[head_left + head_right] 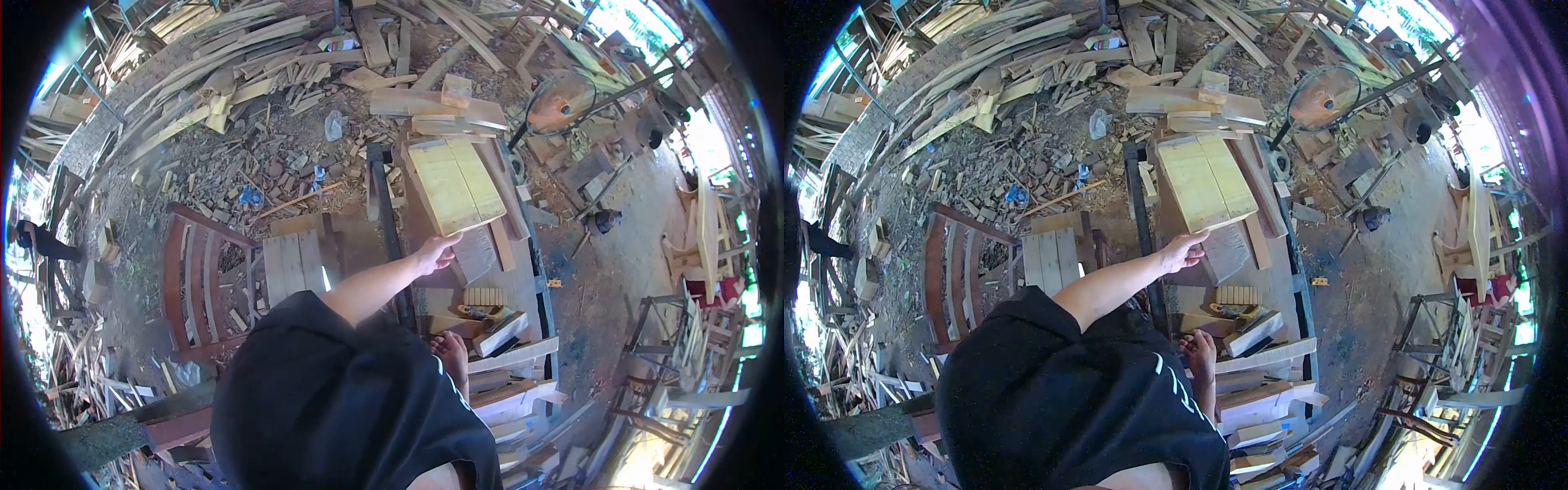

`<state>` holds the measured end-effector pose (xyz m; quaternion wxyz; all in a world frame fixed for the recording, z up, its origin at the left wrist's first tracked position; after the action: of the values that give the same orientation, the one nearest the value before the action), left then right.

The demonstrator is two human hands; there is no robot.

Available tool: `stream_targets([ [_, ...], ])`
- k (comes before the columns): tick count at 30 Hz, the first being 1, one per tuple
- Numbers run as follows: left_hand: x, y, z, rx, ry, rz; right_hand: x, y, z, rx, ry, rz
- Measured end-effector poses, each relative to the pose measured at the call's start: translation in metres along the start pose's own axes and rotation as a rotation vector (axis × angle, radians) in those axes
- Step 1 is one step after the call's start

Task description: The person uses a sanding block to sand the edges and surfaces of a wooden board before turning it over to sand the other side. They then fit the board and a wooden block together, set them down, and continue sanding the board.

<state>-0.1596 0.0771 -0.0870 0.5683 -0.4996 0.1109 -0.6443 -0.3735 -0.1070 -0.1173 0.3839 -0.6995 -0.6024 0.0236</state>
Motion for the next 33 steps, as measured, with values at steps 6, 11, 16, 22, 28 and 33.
stream_targets([
  [6,-0.054,0.011,-0.063,-0.107,0.414,0.157,0.002,0.0,0.0,0.006,0.027,0.012],
  [11,-0.081,-0.004,-0.096,-0.144,0.408,0.33,0.001,0.001,0.002,0.011,0.07,0.03],
  [16,-0.078,-0.007,-0.073,-0.118,0.313,0.2,0.001,0.002,0.004,0.007,0.076,0.029],
  [22,-0.074,-0.005,-0.05,-0.127,0.184,0.261,0.003,0.0,0.004,0.006,0.083,0.031],
  [28,-0.069,0.018,0.016,0.038,-0.319,0.17,0.001,-0.002,0.003,-0.014,0.085,0.051],
  [33,-0.034,0.036,0.101,0.235,-0.363,-0.02,0.0,-0.004,0.0,-0.039,0.068,0.07],
])
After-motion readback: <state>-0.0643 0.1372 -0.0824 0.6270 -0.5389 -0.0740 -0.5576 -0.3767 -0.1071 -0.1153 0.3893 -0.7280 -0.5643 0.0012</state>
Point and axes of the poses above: each hand's wrist, its own y-axis towards the middle knuckle, its own x-axis out of the palm, z = x × y, the point moved 5 cm from there along y, towards the middle knuckle, and after that the axes turned 12 degrees about -x, right-handed, at the moved point
